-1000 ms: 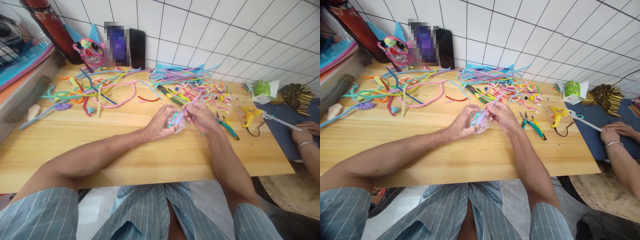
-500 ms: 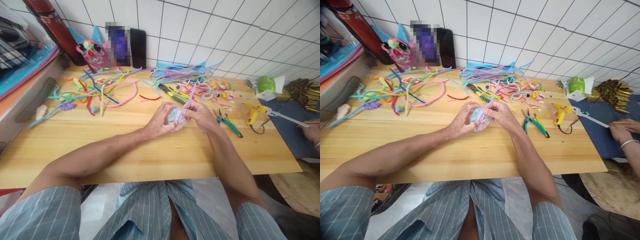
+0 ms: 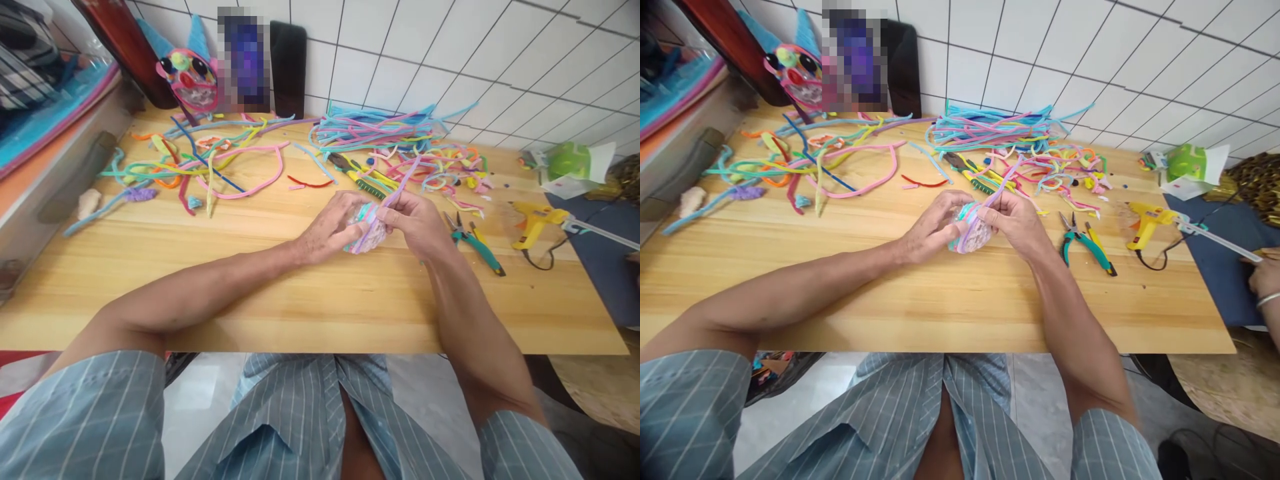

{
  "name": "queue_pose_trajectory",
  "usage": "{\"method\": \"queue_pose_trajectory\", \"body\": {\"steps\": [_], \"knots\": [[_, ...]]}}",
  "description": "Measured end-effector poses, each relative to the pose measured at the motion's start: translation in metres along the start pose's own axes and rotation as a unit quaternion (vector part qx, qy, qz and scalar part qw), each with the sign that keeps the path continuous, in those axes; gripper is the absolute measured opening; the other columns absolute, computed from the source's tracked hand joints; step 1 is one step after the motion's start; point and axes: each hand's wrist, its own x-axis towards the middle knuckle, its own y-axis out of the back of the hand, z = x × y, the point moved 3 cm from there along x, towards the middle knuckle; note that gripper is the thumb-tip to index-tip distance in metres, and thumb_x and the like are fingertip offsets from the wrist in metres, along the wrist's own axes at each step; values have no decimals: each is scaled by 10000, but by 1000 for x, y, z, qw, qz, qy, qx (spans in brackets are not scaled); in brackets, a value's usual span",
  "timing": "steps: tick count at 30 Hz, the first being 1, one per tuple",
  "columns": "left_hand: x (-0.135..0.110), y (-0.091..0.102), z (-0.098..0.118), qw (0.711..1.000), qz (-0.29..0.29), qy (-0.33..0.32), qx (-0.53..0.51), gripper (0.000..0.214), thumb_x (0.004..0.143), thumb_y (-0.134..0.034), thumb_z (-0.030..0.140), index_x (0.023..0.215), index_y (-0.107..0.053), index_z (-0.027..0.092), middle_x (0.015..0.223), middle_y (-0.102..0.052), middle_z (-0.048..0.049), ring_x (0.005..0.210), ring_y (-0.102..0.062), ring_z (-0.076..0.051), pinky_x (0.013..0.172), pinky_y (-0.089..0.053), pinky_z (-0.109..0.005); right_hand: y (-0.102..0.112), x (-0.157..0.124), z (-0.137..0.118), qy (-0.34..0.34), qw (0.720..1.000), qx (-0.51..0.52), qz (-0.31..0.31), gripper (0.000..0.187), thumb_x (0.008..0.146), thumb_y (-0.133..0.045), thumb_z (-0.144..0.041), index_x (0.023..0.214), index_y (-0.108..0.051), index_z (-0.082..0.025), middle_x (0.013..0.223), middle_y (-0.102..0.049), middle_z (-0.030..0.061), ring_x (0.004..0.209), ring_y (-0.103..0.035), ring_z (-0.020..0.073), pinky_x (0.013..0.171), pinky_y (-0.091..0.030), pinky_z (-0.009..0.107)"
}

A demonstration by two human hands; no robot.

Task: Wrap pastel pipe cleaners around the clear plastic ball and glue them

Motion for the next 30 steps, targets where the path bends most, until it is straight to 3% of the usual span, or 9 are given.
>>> {"method": "queue_pose_trajectory", "body": {"steps": [2, 5, 11, 24, 28, 30], "knots": [[4, 3, 3, 1000, -8, 15, -16, 497, 1138, -482, 620, 1428, -595, 233, 1431, -689, -145, 1368, -644, -296, 1228, -514, -502, 0, 0, 0, 3, 1000, 2, 4, 393, 746, -987, -515, 825, -742, -219, 719, -666, -8, 631, -566, 142, 600, -474, 310], [9, 5, 8, 998, -22, 45, -37, 493, 1103, -545, 611, 1397, -610, 220, 1405, -711, -138, 1344, -669, -298, 1208, -526, -484, 0, 1, 0, 1, 1000, 1, 6, 427, 728, -1002, -550, 823, -741, -225, 704, -663, -14, 618, -554, 136, 586, -470, 305], [18, 7, 12, 989, -43, 131, -57, 454, 965, -716, 543, 1272, -600, 230, 1254, -750, -80, 1098, -727, -253, 940, -613, -396, -2, -1, -2, 1, 1000, -10, 14, 440, 737, -999, -581, 826, -735, -241, 686, -618, -18, 620, -524, 145, 592, -465, 328], [29, 6, 6, 980, -11, 167, -108, 350, 916, -799, 402, 1190, -700, 209, 1269, -776, -72, 1239, -725, -303, 1140, -575, -477, 5, 3, 11, 31, 997, -40, 62, 403, 814, -945, -602, 924, -742, -272, 782, -655, 1, 654, -568, 165, 612, -537, 353], [35, 9, -9, 958, 57, 229, -163, 290, 980, -748, 448, 1109, -688, 196, 1152, -771, -60, 1176, -738, -297, 1086, -608, -488, 5, 0, 10, 118, 983, -107, 89, 526, 865, -866, -687, 1183, -725, -292, 1068, -718, 61, 967, -721, 254, 833, -636, 430], [37, 13, -12, 945, 87, 250, -194, 270, 1023, -702, 469, 1064, -667, 205, 1077, -756, -55, 1141, -737, -290, 1055, -621, -489, 0, -4, 7, 161, 968, -175, 83, 591, 910, -804, -722, 1312, -683, -305, 1257, -706, 102, 1193, -717, 315, 943, -644, 484]]}}
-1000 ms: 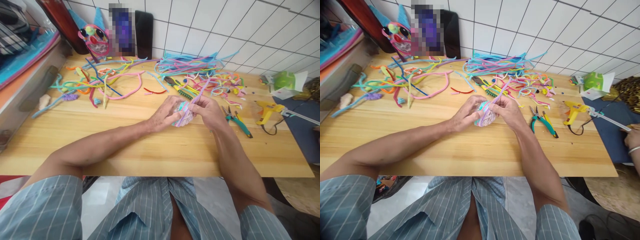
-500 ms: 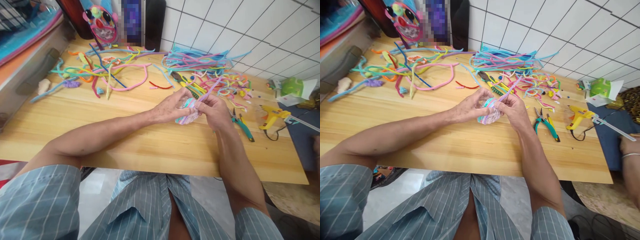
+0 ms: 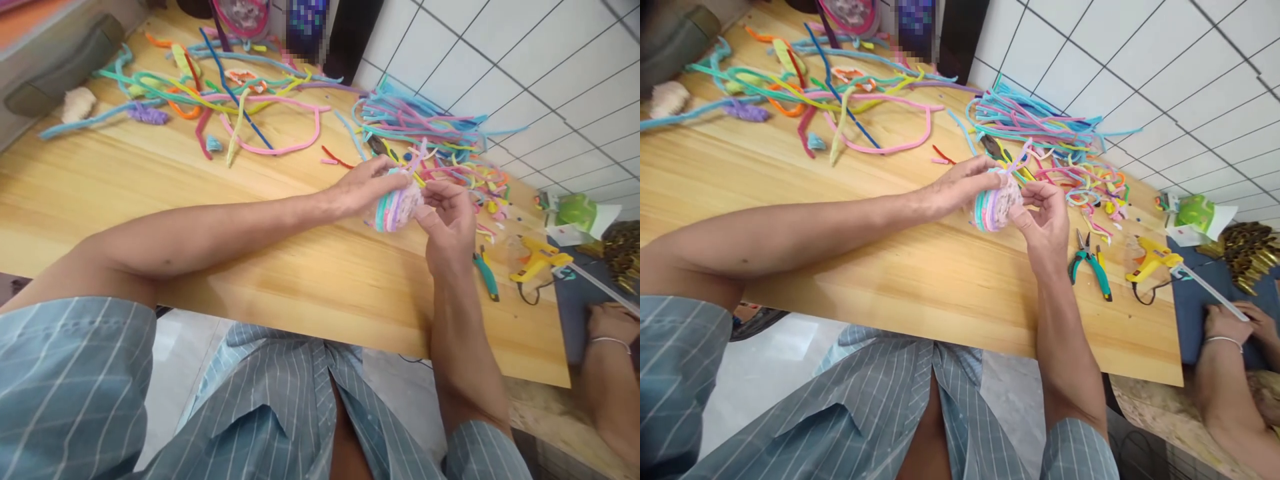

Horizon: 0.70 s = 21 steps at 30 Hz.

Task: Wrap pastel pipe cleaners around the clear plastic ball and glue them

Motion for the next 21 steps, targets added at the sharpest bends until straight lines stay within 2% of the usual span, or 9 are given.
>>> {"method": "queue_pose_trajectory", "body": {"steps": [3, 8, 14, 21], "knots": [[-1, 3, 4, 999, 19, 20, -46, 270, 1048, -669, 477, 986, -617, 219, 1008, -724, -59, 1087, -731, -276, 1026, -625, -471, -8, -6, -6, 30, 998, -59, -23, 612, 962, -750, -710, 1420, -619, -327, 1401, -666, 130, 1330, -670, 349, 981, -640, 515], [-3, 2, 2, 996, 33, 41, -72, 294, 1026, -676, 487, 933, -583, 224, 971, -703, -53, 1048, -724, -267, 970, -632, -445, -18, -11, -6, 50, 995, -85, -22, 604, 974, -778, -614, 1467, -572, -332, 1435, -630, 135, 1350, -655, 353, 1009, -629, 529], [-1, 1, -7, 997, 30, 22, -61, 249, 997, -700, 457, 991, -604, 227, 1000, -707, -34, 1059, -721, -253, 960, -617, -415, -21, -11, -2, 51, 993, -99, -26, 593, 949, -806, -562, 1435, -550, -339, 1386, -623, 136, 1314, -654, 353, 961, -646, 519], [-2, 4, -6, 1000, 20, 20, -8, 272, 983, -708, 467, 1031, -589, 227, 1061, -706, -49, 1050, -697, -274, 959, -572, -433, -25, -14, -6, 41, 996, -82, -13, 560, 906, -833, -448, 1362, -535, -319, 1365, -619, 128, 1264, -670, 328, 943, -648, 492]]}}
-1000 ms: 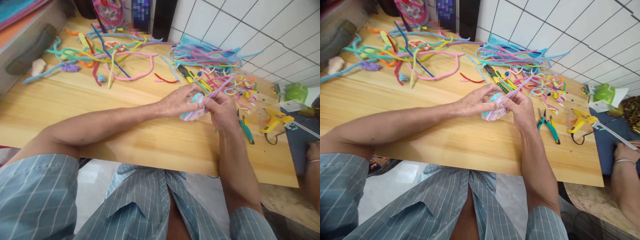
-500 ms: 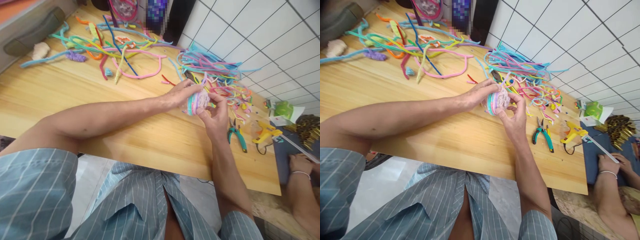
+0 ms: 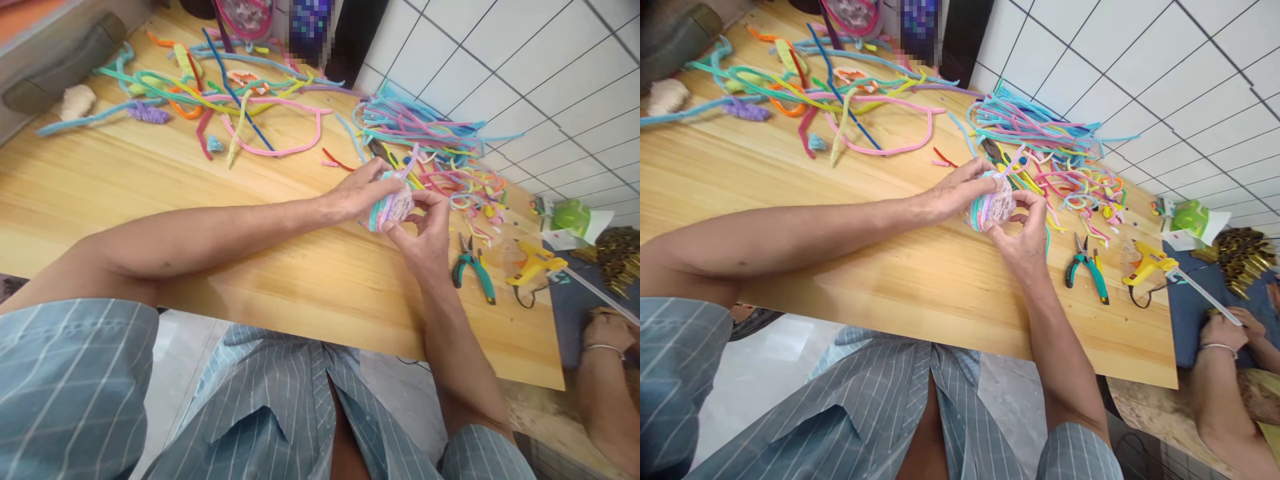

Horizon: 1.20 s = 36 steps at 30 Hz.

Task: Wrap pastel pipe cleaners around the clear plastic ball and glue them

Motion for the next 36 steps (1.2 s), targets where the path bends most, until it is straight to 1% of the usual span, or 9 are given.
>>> {"method": "queue_pose_trajectory", "body": {"steps": [8, 11, 15, 18, 22, 25, 28, 32, 36], "knots": [[-3, 1, 3, 1000, -3, -8, 8, 266, 985, -719, 445, 1068, -613, 216, 1115, -726, -54, 1117, -708, -288, 1035, -586, -453, 0, 0, 2, 0, 1000, -17, -18, 600, 903, -842, -450, 1399, -528, -323, 1372, -626, 129, 1262, -676, 327, 946, -651, 489], [-4, 1, 5, 1000, 5, -4, 4, 245, 991, -705, 424, 1039, -593, 211, 1105, -715, -57, 1111, -710, -280, 1017, -583, -439, 3, 2, 5, 2, 1000, 13, -29, 610, 901, -855, -488, 1394, -534, -327, 1387, -621, 121, 1289, -667, 323, 962, -644, 481], [-2, 0, 4, 1000, 6, -2, 0, 247, 999, -698, 435, 1015, -581, 219, 1053, -701, -42, 1067, -710, -262, 965, -579, -415, 7, 6, 8, -20, 997, 52, -48, 584, 903, -858, -533, 1356, -552, -325, 1377, -647, 94, 1294, -671, 304, 982, -637, 467], [-2, -1, 0, 1000, 4, -8, 2, 270, 988, -715, 462, 1024, -587, 226, 1042, -705, -37, 1047, -709, -261, 943, -588, -412, 7, 5, 6, -26, 999, 29, -35, 581, 895, -862, -551, 1332, -558, -319, 1359, -647, 93, 1275, -666, 301, 975, -634, 467], [-3, -1, -2, 1000, 10, -24, 9, 282, 975, -722, 465, 1063, -596, 229, 1089, -724, -39, 1094, -712, -268, 972, -593, -413, 4, 3, 2, -14, 1000, 13, -23, 580, 887, -872, -496, 1343, -569, -305, 1348, -637, 100, 1252, -667, 297, 966, -639, 466], [-4, -1, -1, 999, 9, -27, 20, 279, 967, -717, 443, 1093, -602, 223, 1122, -727, -49, 1123, -715, -273, 1008, -590, -423, 5, 3, 2, -16, 1000, 6, -22, 599, 865, -888, -462, 1349, -574, -303, 1354, -647, 95, 1242, -671, 287, 967, -642, 459], [-5, 0, 0, 999, 6, -21, 40, 287, 950, -716, 427, 1109, -601, 217, 1126, -718, -50, 1119, -711, -270, 1013, -588, -427, 8, 4, 4, -19, 999, 13, -32, 604, 844, -900, -474, 1328, -579, -308, 1353, -665, 80, 1233, -680, 275, 955, -644, 450], [-9, -1, 3, 998, -2, -23, 58, 304, 954, -686, 435, 1134, -591, 208, 1170, -707, -64, 1144, -701, -269, 1028, -588, -427, 10, 6, 7, -18, 998, 37, -39, 548, 856, -880, -478, 1289, -589, -314, 1322, -687, 51, 1197, -704, 261, 952, -639, 450], [-14, -3, 2, 996, -6, -49, 68, 352, 951, -692, 458, 1175, -592, 205, 1241, -712, -77, 1182, -700, -269, 1049, -590, -423, 9, 4, 6, -24, 999, 14, -23, 460, 869, -860, -432, 1223, -594, -306, 1248, -697, 35, 1113, -715, 241, 926, -638, 441]]}}
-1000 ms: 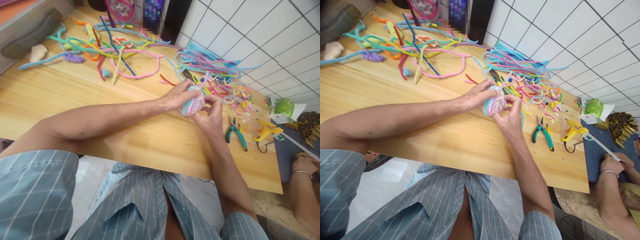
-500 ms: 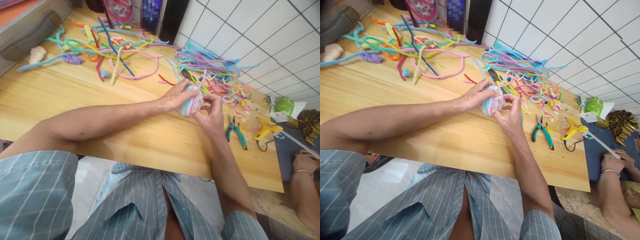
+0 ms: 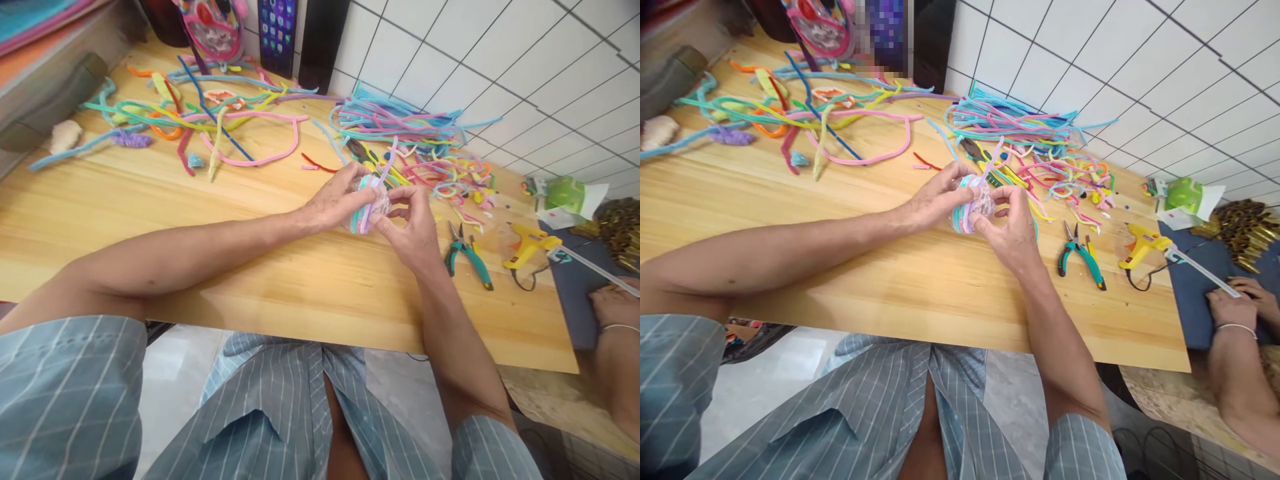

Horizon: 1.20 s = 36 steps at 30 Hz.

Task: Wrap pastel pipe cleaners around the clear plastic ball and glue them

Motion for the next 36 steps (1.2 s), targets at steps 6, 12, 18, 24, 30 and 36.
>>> {"method": "queue_pose_trajectory", "body": {"steps": [6, 12, 18, 24, 30, 36], "knots": [[-3, 0, -6, 999, 13, -26, 40, 389, 970, -711, 511, 1203, -617, 214, 1267, -724, -68, 1194, -694, -249, 1080, -588, -408, -1, -1, -5, -3, 1000, -16, 5, 412, 857, -854, -400, 1168, -602, -302, 1200, -708, 27, 1084, -717, 239, 890, -628, 423], [-7, -2, -5, 997, 8, -43, 66, 403, 990, -706, 504, 1257, -618, 215, 1330, -723, -94, 1250, -698, -257, 1110, -591, -418, 4, 2, -3, -22, 999, 31, 9, 405, 841, -877, -477, 1131, -658, -299, 1189, -737, 31, 1096, -723, 249, 946, -610, 439], [-14, -9, 4, 982, -8, -108, 154, 476, 1005, -706, 529, 1338, -629, 197, 1343, -732, -118, 1303, -683, -289, 1169, -555, -460, 6, 9, 1, -71, 973, 218, 40, 489, 861, -858, -697, 1140, -758, -308, 1162, -788, 32, 1111, -737, 259, 1022, -617, 461], [-16, -11, 6, 964, -24, -155, 215, 444, 1040, -646, 479, 1380, -631, 194, 1351, -737, -132, 1311, -677, -302, 1179, -543, -471, -4, 7, 3, -88, 954, 281, 52, 394, 794, -973, -595, 997, -804, -303, 1114, -795, 8, 1044, -730, 230, 979, -617, 414], [-21, -11, 7, 955, -33, -188, 227, 487, 1073, -591, 526, 1433, -601, 198, 1385, -724, -149, 1333, -667, -319, 1175, -529, -488, -7, 6, 3, -96, 954, 278, 52, 358, 786, -974, -545, 952, -780, -294, 1162, -783, 15, 1015, -719, 223, 915, -626, 396], [-22, -7, 8, 952, -55, -188, 233, 548, 1017, -654, 501, 1471, -578, 205, 1429, -704, -156, 1349, -655, -327, 1192, -528, -509, -7, 4, 4, -100, 959, 262, 39, 349, 799, -940, -536, 962, -758, -288, 1216, -783, 26, 972, -706, 210, 859, -628, 378]]}}
